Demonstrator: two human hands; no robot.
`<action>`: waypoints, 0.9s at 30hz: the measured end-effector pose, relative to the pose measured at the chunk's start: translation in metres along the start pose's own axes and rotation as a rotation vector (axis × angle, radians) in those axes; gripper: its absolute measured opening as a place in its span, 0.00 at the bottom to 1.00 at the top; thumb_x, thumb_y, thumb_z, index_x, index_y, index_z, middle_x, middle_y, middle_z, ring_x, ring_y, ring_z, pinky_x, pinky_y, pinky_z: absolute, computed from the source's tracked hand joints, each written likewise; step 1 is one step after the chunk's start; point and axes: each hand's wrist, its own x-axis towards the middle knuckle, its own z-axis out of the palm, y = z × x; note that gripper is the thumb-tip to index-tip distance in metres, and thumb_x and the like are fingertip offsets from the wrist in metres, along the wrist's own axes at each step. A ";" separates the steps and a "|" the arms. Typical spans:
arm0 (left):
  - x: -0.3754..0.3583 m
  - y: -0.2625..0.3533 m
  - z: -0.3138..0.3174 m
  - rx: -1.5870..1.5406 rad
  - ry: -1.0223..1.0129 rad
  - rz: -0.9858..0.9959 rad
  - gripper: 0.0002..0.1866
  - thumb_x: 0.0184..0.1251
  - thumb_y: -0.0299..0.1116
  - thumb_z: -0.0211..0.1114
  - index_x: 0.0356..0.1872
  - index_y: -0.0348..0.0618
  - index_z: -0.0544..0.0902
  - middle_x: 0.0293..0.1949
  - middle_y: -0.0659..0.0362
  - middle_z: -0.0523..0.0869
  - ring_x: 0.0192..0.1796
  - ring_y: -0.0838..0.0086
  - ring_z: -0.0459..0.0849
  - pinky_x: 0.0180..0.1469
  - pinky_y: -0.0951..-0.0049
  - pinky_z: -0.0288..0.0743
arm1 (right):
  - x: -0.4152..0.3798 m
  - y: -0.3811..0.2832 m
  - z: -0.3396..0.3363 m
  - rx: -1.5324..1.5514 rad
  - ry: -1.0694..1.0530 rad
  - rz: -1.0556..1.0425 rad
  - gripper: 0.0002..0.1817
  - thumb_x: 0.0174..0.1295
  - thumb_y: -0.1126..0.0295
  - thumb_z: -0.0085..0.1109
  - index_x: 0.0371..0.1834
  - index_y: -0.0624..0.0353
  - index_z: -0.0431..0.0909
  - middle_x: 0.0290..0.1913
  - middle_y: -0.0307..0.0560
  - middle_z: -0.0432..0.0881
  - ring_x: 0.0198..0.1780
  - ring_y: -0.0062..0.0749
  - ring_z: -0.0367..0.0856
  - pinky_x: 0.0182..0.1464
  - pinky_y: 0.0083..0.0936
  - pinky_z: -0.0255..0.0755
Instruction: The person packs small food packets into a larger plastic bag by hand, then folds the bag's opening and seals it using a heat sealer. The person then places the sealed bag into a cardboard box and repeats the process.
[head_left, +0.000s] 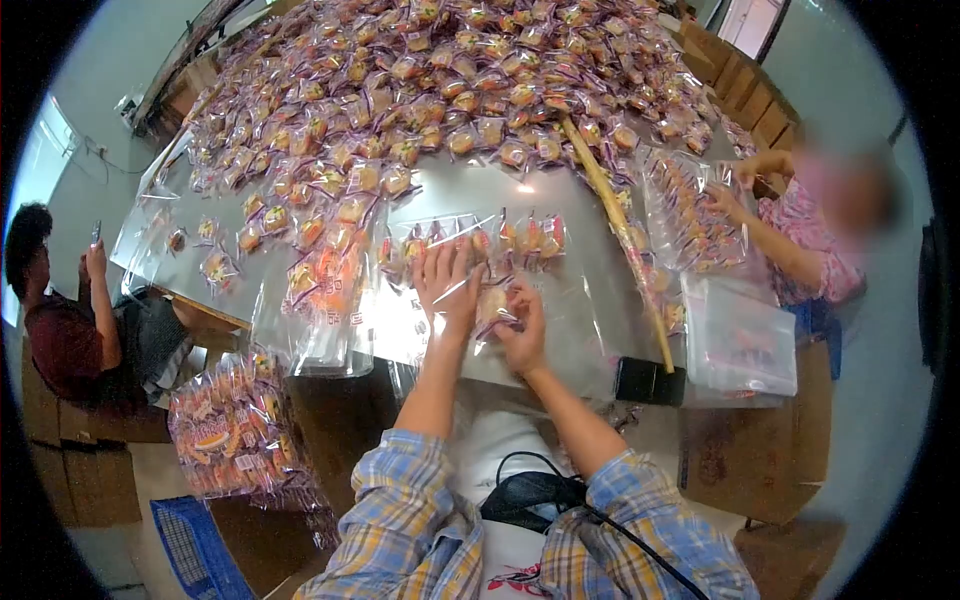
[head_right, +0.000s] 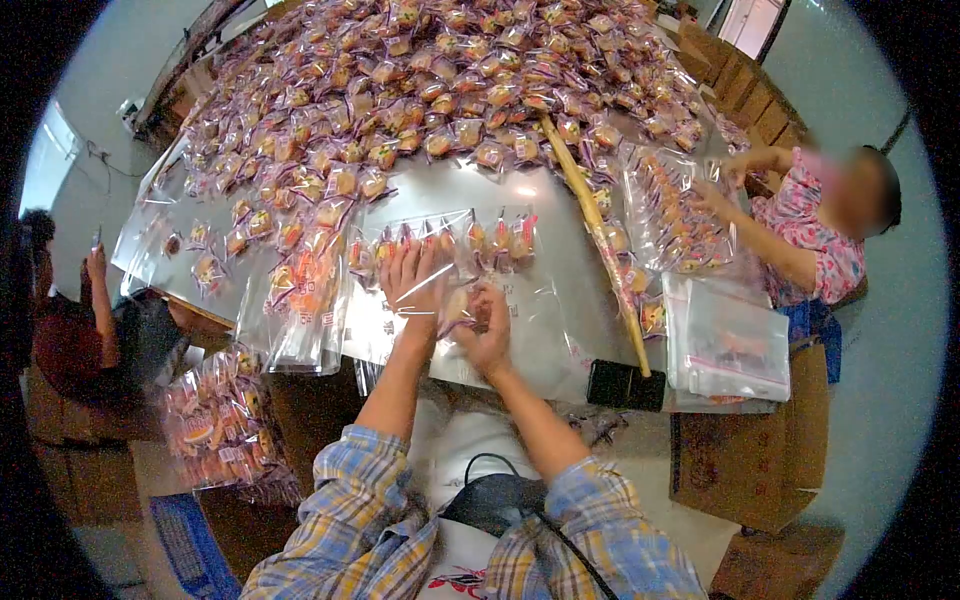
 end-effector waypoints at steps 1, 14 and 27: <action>0.002 0.002 -0.003 -0.010 -0.033 -0.016 0.28 0.68 0.47 0.73 0.68 0.53 0.83 0.63 0.59 0.82 0.71 0.62 0.75 0.80 0.51 0.57 | 0.002 -0.001 0.000 0.079 0.016 0.057 0.24 0.53 0.70 0.71 0.52 0.56 0.70 0.60 0.47 0.75 0.50 0.27 0.77 0.51 0.25 0.78; 0.004 0.004 -0.006 -0.151 -0.078 -0.045 0.23 0.58 0.45 0.78 0.56 0.61 0.89 0.61 0.60 0.82 0.70 0.62 0.74 0.79 0.49 0.55 | 0.027 -0.023 -0.017 0.335 -0.130 0.277 0.32 0.54 0.79 0.65 0.65 0.59 0.70 0.60 0.44 0.78 0.58 0.31 0.80 0.61 0.29 0.78; -0.002 0.000 -0.008 -0.114 -0.144 -0.015 0.23 0.64 0.43 0.68 0.62 0.59 0.88 0.64 0.55 0.81 0.72 0.57 0.73 0.79 0.46 0.55 | 0.030 -0.035 -0.009 -0.375 -0.199 0.185 0.48 0.54 0.68 0.81 0.76 0.61 0.61 0.72 0.57 0.73 0.72 0.44 0.75 0.75 0.41 0.68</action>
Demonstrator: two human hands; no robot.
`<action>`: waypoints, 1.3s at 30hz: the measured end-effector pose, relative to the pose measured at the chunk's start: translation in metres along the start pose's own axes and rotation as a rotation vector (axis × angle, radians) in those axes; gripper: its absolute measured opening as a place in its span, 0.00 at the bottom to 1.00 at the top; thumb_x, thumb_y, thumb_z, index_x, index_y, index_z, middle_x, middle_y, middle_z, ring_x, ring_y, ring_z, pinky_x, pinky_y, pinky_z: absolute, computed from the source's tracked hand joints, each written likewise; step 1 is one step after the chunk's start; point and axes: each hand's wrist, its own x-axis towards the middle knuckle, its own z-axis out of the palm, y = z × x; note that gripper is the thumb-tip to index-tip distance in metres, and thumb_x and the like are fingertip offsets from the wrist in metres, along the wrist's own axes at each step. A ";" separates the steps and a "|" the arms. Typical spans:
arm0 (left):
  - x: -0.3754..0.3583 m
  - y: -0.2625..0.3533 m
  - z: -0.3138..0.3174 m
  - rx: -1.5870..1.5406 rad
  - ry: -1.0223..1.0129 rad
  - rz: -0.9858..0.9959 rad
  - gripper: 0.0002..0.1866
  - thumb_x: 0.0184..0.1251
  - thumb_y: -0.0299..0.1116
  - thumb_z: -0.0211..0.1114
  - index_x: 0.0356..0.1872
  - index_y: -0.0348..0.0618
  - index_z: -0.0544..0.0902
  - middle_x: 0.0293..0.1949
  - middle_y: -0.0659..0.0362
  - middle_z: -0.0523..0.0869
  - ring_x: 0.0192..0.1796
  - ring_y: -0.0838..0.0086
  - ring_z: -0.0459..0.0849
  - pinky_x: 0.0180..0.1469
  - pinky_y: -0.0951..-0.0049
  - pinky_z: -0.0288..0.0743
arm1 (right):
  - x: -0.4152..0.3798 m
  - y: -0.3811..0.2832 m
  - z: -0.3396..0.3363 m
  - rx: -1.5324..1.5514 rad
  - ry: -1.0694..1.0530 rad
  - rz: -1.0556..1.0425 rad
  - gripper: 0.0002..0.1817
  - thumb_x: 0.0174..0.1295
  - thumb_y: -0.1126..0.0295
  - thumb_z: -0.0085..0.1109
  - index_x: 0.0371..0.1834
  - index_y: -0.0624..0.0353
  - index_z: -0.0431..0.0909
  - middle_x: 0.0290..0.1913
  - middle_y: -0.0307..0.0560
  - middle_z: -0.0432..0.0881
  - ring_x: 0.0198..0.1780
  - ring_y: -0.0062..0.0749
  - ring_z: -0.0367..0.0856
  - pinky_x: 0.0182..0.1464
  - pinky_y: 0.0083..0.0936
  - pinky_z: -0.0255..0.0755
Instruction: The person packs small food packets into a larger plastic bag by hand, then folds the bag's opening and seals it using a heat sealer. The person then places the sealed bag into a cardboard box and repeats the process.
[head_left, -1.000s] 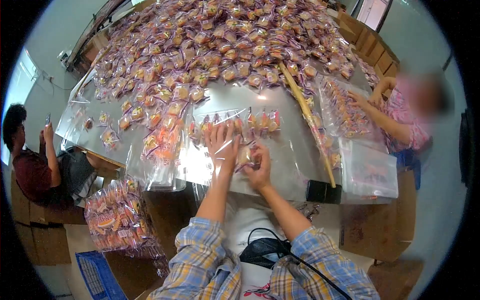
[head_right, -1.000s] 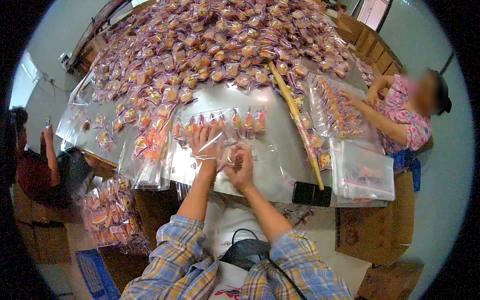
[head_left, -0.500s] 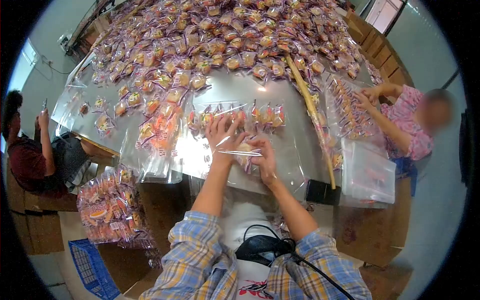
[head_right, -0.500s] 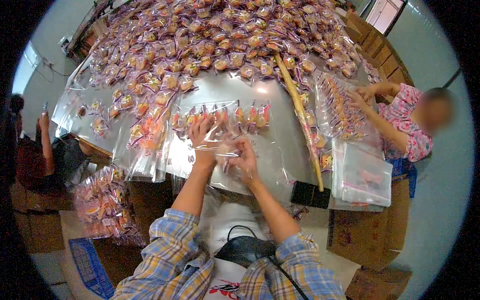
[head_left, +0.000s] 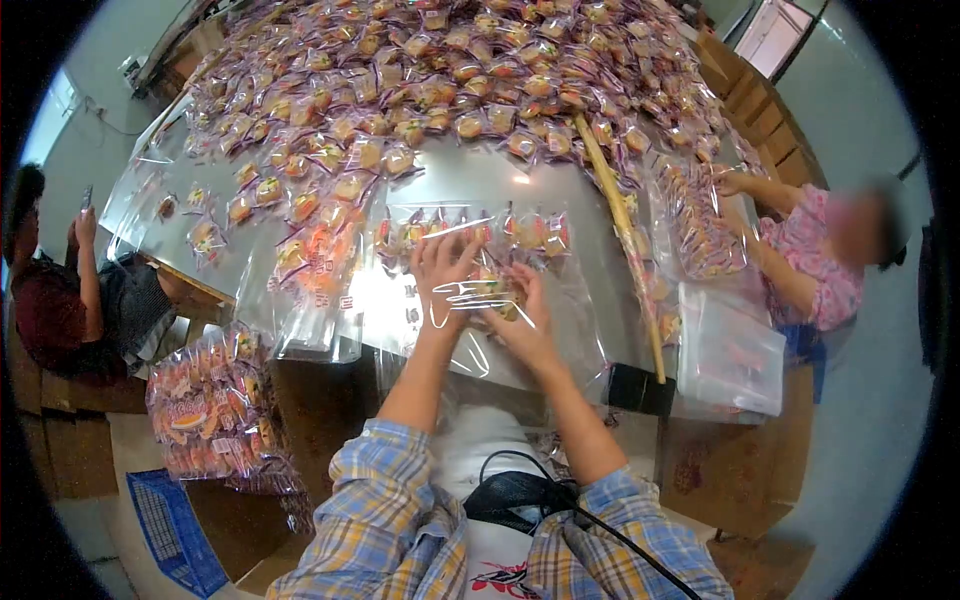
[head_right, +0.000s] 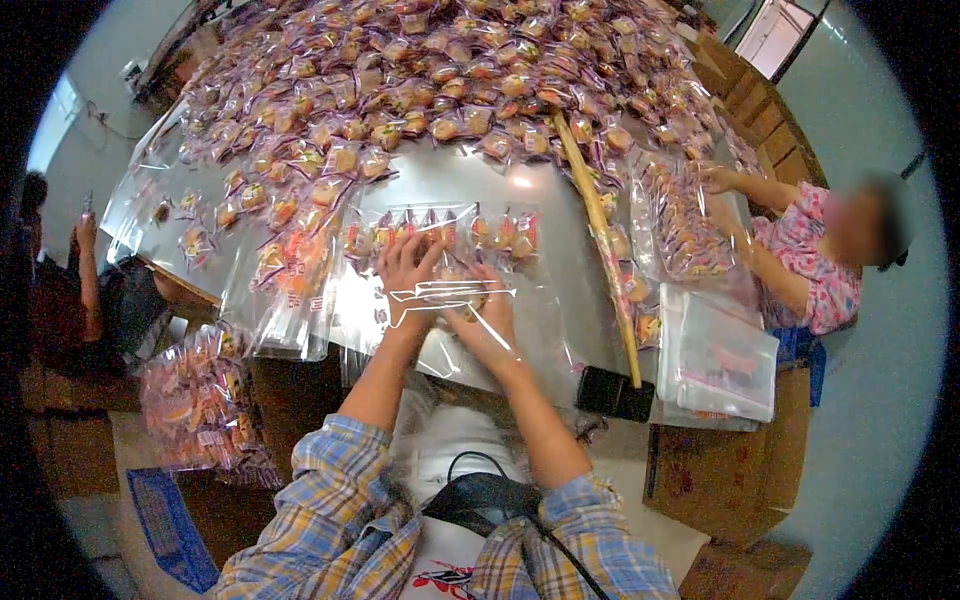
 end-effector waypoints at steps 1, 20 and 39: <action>0.000 -0.001 0.001 0.013 0.009 0.009 0.23 0.64 0.44 0.68 0.62 0.59 0.87 0.64 0.55 0.81 0.72 0.57 0.73 0.79 0.46 0.55 | 0.001 0.001 0.000 -0.109 0.004 -0.044 0.47 0.54 0.67 0.82 0.75 0.61 0.63 0.71 0.57 0.74 0.71 0.44 0.76 0.75 0.41 0.69; -0.001 -0.005 0.008 0.199 0.073 0.193 0.29 0.62 0.50 0.74 0.63 0.52 0.86 0.67 0.55 0.82 0.75 0.58 0.73 0.81 0.45 0.50 | -0.021 0.023 0.004 -0.466 0.171 -0.299 0.37 0.65 0.60 0.71 0.73 0.66 0.68 0.66 0.66 0.76 0.66 0.63 0.75 0.70 0.50 0.67; -0.006 -0.011 0.005 -0.247 0.353 -0.470 0.11 0.75 0.34 0.65 0.50 0.39 0.83 0.51 0.47 0.83 0.54 0.51 0.82 0.55 0.53 0.76 | -0.026 0.035 0.001 -0.418 0.162 -0.130 0.41 0.66 0.54 0.66 0.77 0.66 0.66 0.61 0.67 0.79 0.60 0.61 0.76 0.69 0.50 0.66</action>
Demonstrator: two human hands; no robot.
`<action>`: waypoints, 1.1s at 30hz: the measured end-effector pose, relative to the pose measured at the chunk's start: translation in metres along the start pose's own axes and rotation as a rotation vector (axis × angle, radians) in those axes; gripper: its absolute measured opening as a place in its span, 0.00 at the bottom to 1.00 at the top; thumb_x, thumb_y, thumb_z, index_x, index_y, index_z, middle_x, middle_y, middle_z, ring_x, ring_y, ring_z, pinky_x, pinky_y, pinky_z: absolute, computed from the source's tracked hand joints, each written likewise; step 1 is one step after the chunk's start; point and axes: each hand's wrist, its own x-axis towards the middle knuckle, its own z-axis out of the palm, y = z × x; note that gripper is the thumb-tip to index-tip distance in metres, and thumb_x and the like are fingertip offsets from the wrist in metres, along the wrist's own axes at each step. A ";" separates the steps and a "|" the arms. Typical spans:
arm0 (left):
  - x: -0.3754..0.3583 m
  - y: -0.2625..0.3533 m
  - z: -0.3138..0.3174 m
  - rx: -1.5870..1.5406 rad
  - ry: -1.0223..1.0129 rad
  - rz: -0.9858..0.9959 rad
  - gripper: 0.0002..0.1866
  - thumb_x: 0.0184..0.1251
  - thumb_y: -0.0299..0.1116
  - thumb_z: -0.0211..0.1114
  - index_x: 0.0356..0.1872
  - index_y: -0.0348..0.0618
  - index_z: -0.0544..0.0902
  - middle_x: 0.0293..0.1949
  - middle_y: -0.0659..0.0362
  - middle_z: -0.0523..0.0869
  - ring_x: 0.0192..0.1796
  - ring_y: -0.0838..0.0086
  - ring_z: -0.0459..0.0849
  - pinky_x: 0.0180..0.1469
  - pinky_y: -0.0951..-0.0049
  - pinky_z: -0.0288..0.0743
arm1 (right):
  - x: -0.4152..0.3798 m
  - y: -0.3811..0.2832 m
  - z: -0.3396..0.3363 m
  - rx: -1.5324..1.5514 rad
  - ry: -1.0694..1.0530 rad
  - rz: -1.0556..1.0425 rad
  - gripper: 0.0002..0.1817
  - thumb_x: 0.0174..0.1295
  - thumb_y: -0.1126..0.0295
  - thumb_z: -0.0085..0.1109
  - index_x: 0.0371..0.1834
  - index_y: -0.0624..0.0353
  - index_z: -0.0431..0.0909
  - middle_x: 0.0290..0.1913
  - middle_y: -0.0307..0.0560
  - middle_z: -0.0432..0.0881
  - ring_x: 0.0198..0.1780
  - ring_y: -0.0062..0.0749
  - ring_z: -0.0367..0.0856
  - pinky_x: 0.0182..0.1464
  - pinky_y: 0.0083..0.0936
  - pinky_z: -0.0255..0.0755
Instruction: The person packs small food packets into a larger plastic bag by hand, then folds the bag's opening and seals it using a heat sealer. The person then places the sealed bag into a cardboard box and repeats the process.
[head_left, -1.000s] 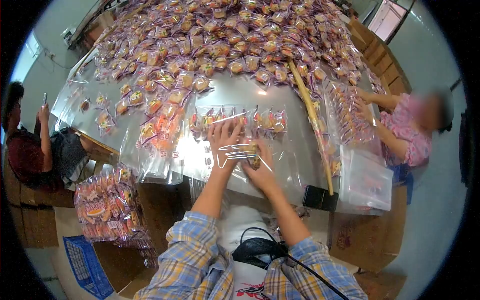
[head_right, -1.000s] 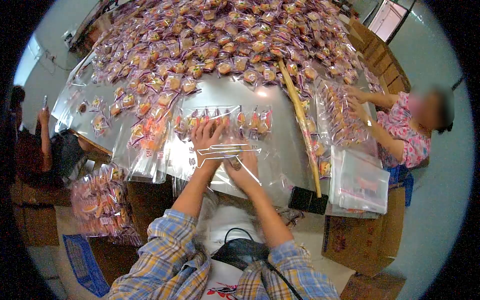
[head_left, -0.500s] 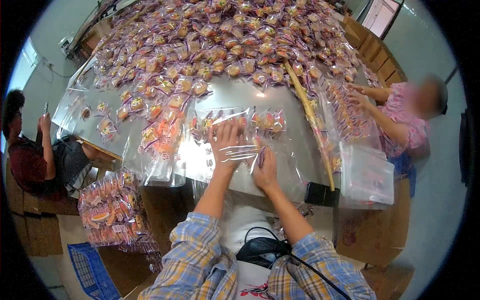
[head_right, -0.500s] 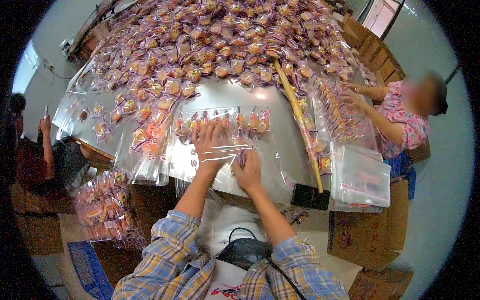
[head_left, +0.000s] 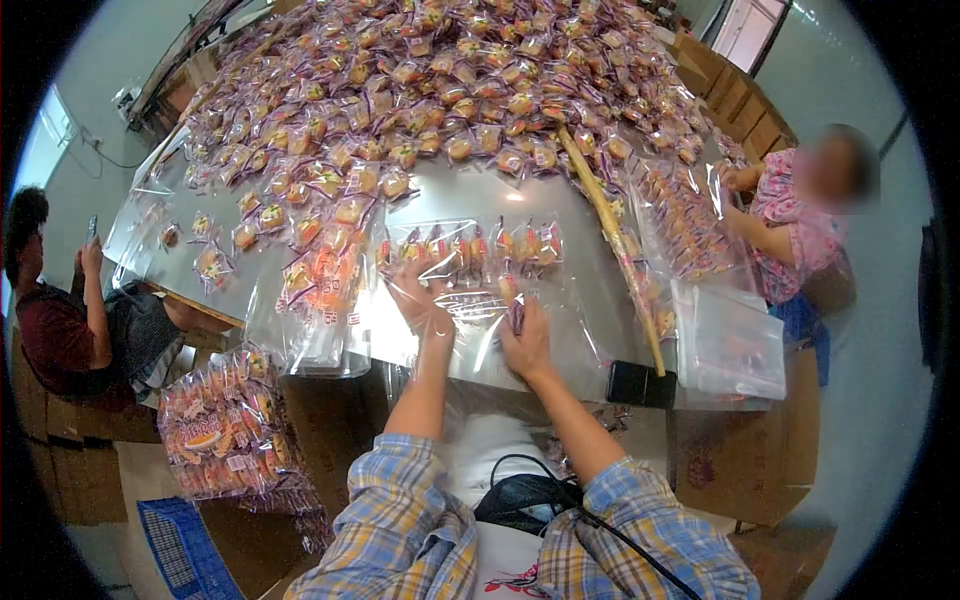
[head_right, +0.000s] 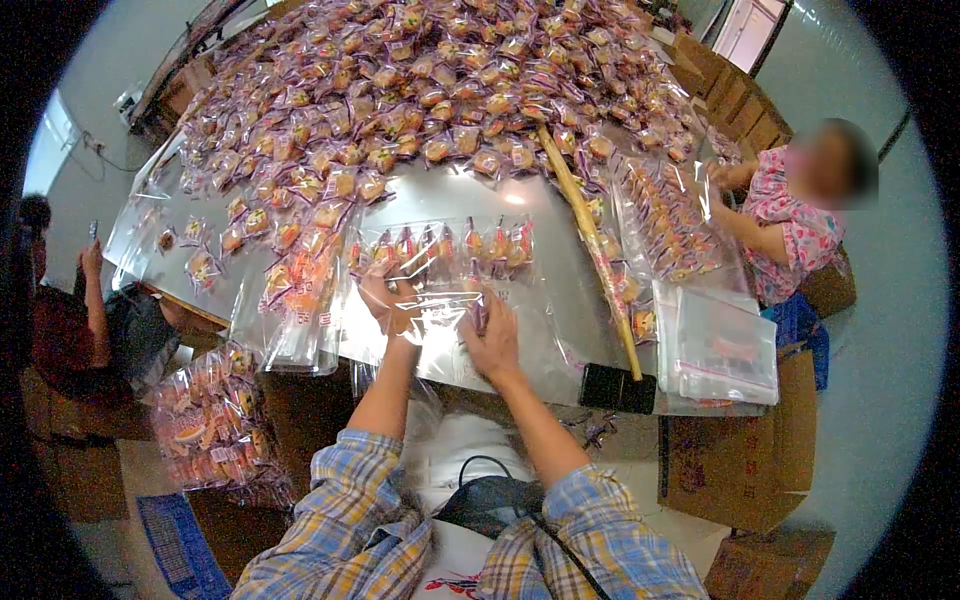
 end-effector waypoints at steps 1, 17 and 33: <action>0.000 0.000 -0.001 -0.023 0.028 -0.007 0.12 0.77 0.36 0.66 0.51 0.40 0.83 0.52 0.47 0.83 0.53 0.52 0.82 0.54 0.53 0.76 | -0.001 0.003 0.004 0.006 0.036 -0.017 0.41 0.66 0.54 0.66 0.78 0.66 0.66 0.61 0.67 0.79 0.60 0.60 0.76 0.68 0.50 0.67; -0.007 -0.010 0.000 -0.036 -0.002 0.233 0.15 0.64 0.32 0.73 0.50 0.43 0.85 0.51 0.51 0.82 0.55 0.52 0.80 0.62 0.51 0.71 | 0.019 -0.023 -0.010 0.288 0.209 0.004 0.37 0.63 0.79 0.64 0.79 0.57 0.69 0.70 0.53 0.77 0.62 0.41 0.83 0.65 0.34 0.75; 0.002 0.013 0.005 0.163 -0.344 0.594 0.28 0.63 0.34 0.71 0.67 0.50 0.83 0.64 0.59 0.83 0.71 0.61 0.76 0.80 0.48 0.55 | 0.049 -0.028 0.005 0.753 0.077 0.133 0.42 0.63 0.80 0.73 0.78 0.57 0.59 0.69 0.50 0.73 0.66 0.35 0.78 0.66 0.32 0.76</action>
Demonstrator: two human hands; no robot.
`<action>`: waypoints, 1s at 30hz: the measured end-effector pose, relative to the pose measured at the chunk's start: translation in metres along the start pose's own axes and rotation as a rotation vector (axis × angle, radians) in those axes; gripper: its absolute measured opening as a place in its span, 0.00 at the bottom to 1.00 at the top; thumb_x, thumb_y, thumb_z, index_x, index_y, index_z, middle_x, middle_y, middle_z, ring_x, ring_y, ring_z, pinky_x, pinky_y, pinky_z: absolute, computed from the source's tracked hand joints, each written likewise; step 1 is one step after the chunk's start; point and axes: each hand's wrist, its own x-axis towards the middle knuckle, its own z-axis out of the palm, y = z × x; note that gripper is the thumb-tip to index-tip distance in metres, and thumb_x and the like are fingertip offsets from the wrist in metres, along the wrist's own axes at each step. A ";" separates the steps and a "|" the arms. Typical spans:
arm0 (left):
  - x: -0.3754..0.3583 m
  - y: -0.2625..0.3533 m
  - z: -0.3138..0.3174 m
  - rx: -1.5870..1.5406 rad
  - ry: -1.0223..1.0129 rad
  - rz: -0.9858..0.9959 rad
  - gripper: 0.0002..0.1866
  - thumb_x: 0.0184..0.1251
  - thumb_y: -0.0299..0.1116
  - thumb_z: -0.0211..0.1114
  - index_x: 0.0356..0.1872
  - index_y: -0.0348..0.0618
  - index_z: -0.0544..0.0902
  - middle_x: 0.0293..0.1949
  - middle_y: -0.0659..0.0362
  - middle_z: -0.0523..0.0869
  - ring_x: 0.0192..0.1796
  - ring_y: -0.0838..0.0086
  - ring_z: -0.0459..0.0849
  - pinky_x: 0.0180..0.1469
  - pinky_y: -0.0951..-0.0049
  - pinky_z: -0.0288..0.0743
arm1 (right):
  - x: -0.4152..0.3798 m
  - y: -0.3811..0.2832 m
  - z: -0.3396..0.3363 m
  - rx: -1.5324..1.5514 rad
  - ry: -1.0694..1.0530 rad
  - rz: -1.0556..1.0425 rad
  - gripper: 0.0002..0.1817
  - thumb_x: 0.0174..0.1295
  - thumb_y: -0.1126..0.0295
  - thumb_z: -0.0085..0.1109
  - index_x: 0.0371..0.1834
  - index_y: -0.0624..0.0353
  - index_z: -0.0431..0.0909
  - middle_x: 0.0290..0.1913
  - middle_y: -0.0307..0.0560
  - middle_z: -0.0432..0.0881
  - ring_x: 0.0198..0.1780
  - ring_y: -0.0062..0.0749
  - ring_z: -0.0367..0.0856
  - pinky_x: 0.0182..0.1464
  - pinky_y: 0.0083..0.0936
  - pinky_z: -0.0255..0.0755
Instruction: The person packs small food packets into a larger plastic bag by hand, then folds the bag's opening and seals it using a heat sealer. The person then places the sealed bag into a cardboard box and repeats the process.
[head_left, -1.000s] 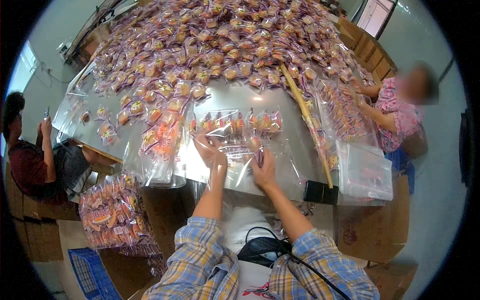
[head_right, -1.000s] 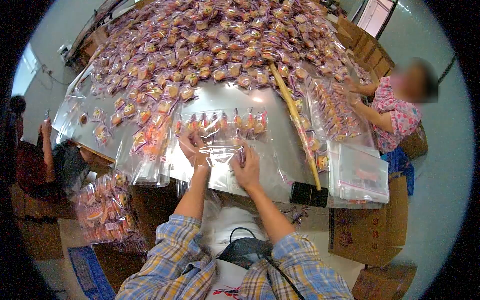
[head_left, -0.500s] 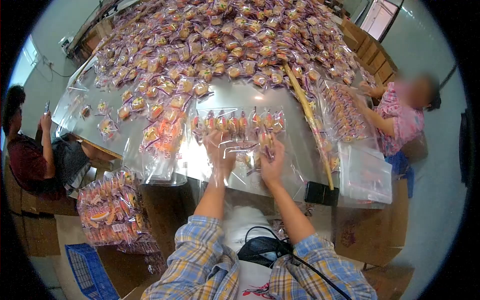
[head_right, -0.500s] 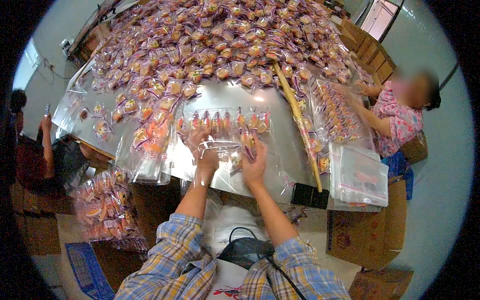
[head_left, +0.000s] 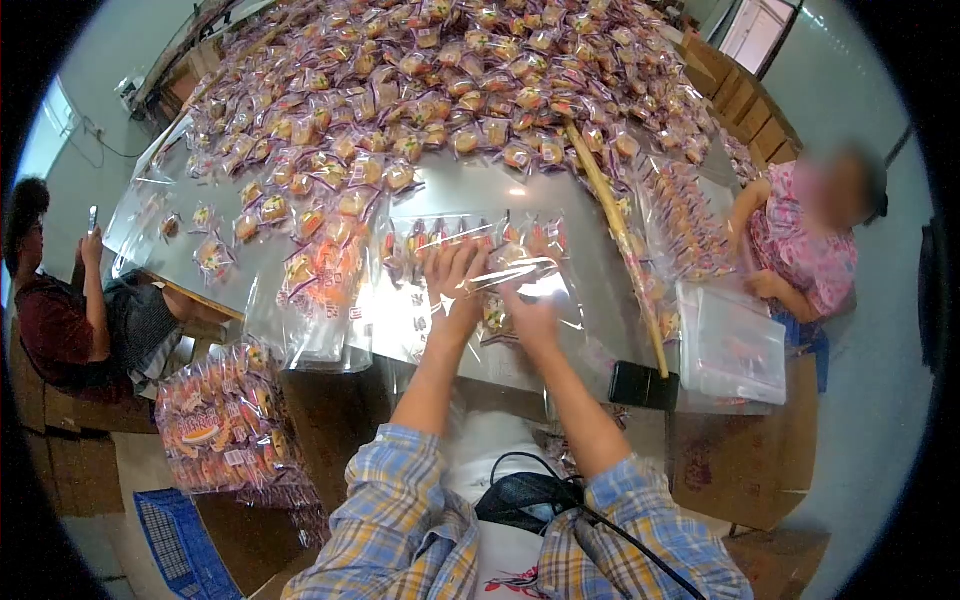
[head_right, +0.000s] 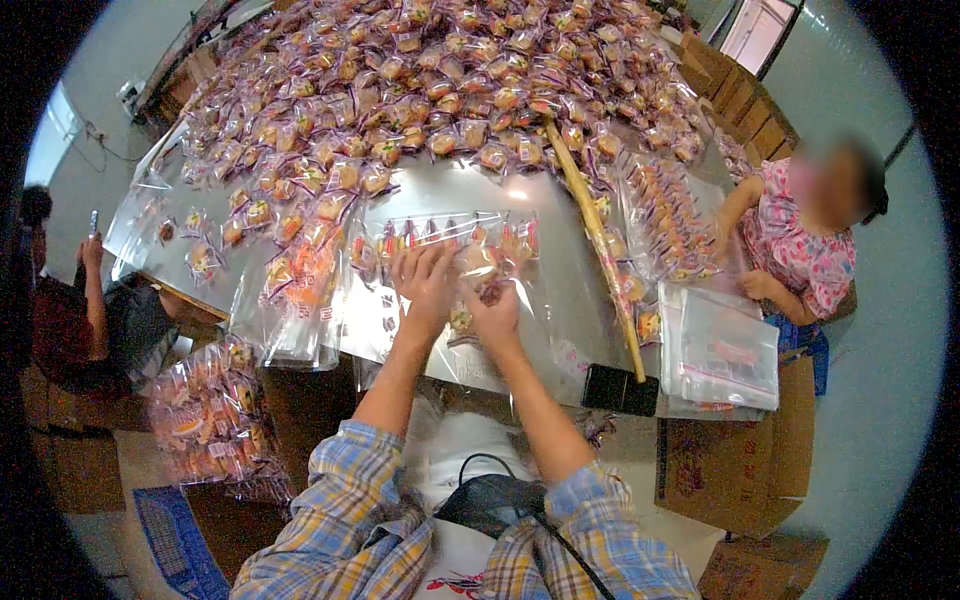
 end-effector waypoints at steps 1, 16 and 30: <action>0.001 0.006 -0.004 -0.004 -0.024 -0.063 0.28 0.62 0.34 0.73 0.66 0.48 0.83 0.63 0.59 0.84 0.70 0.62 0.76 0.79 0.50 0.56 | 0.006 0.008 0.000 -0.090 -0.016 -0.064 0.43 0.63 0.80 0.73 0.79 0.56 0.59 0.69 0.50 0.73 0.67 0.36 0.77 0.67 0.33 0.75; 0.004 0.004 -0.007 -0.071 0.139 -0.239 0.16 0.64 0.27 0.71 0.53 0.45 0.90 0.55 0.58 0.89 0.64 0.59 0.80 0.76 0.52 0.64 | 0.031 0.024 0.009 -0.036 -0.083 -0.029 0.31 0.75 0.73 0.63 0.78 0.58 0.64 0.67 0.47 0.77 0.59 0.26 0.80 0.60 0.26 0.77; 0.003 0.001 -0.004 -0.076 0.259 -0.260 0.11 0.63 0.25 0.72 0.47 0.45 0.89 0.54 0.59 0.88 0.62 0.57 0.81 0.70 0.53 0.69 | 0.055 0.002 0.008 -1.104 -0.098 -0.315 0.30 0.59 0.56 0.73 0.67 0.45 0.83 0.69 0.48 0.82 0.75 0.56 0.72 0.74 0.57 0.60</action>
